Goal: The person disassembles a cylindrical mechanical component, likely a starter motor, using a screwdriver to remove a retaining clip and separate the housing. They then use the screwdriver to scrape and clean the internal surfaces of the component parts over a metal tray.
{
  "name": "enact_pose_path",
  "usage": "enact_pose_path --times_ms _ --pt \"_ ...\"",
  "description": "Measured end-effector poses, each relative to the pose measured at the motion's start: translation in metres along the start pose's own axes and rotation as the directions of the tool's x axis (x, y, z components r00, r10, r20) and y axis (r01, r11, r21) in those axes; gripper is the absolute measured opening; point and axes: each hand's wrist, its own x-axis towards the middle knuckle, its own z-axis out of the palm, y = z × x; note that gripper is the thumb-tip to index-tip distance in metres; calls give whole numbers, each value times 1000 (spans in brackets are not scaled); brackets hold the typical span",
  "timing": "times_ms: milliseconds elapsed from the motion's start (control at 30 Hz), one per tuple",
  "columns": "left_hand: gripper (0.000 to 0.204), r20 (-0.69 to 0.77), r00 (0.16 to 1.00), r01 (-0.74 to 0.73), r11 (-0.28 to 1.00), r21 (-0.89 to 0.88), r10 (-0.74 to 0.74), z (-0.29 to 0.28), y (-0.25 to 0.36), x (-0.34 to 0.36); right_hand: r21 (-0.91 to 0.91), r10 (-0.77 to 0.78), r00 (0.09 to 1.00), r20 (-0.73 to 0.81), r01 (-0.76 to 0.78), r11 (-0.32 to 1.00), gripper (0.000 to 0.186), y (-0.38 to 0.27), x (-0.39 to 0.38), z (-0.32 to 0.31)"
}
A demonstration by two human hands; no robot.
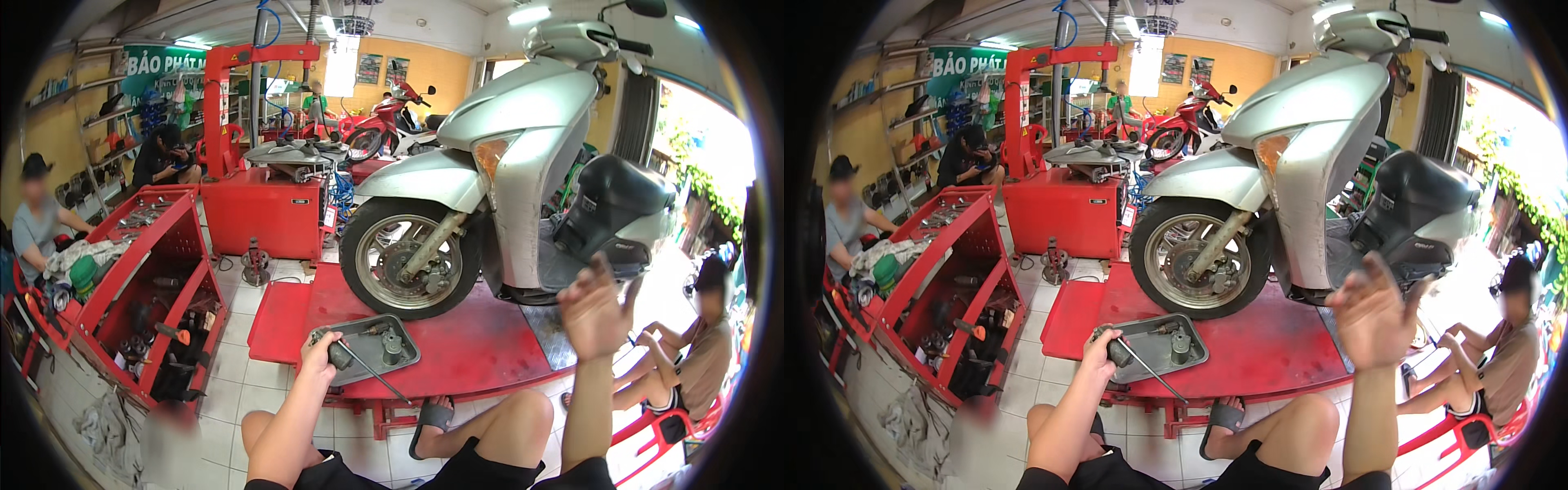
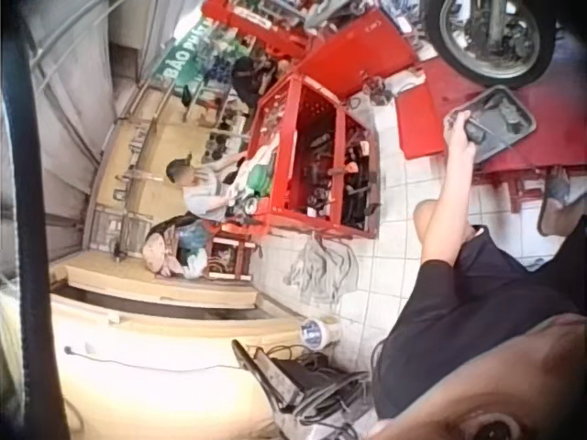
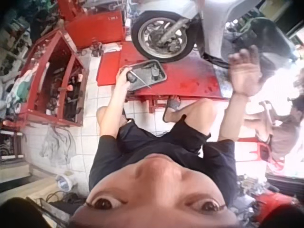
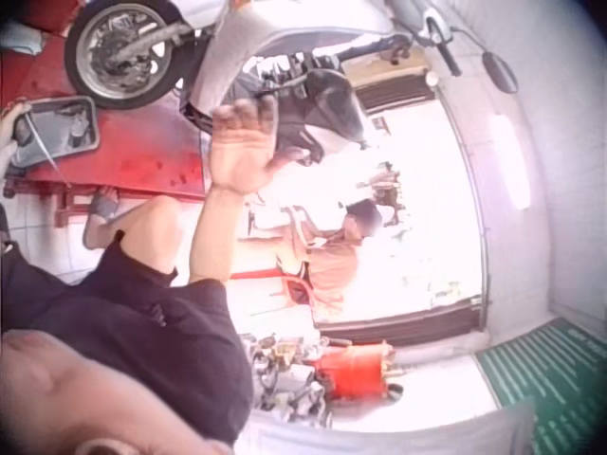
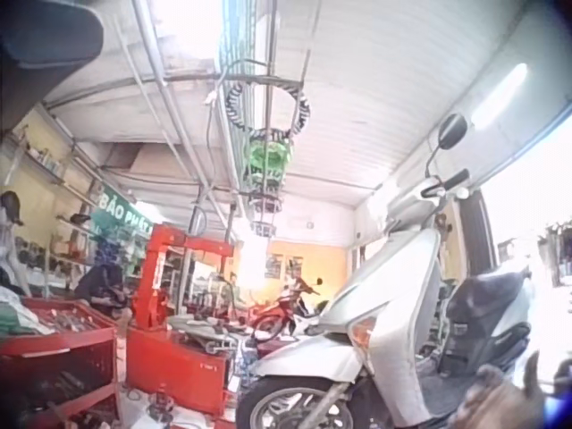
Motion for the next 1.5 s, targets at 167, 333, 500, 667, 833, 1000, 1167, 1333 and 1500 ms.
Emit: enact_pose_path --times_ms 167,333,500,667,833,1000,1167,1333,1500 --pt "41 30 999 29 1000 -7 -28 -7 -12 11 -39 120 993 -3 -120 992 79 21 -19 -3" --pt "40 7 998 65 997 29 -65 3 -7 4 -467 210 974 81 -149 871 68 72 -19 -7" --pt "38 43 995 81 993 85 -85 2 -7 -5 -730 574 807 -140 -476 490 56 172 -49 -43" --pt "40 2 993 118 983 141 -119 12 -21 -12 -871 709 694 -126 -420 256 59 255 -83 -84" --pt "40 -83 987 157 950 270 -139 3 -24 -8 -779 881 457 -122 -594 200 49 286 -64 -76" --pt "40 -104 976 216 927 307 -193 2 -32 17 -549 902 371 -221 -812 200 35 308 -57 -85" --pt "40 -123 967 247 933 261 -221 15 -37 35 -448 929 210 -304 -892 55 28 320 -51 -101" --pt "62 -212 930 323 943 75 -301 9 -25 47 -646 841 438 -318 -749 146 24 306 -34 -98" --pt "60 -202 938 274 960 -64 -282 12 -16 45 -624 750 568 -339 -732 273 23 297 -57 -119"
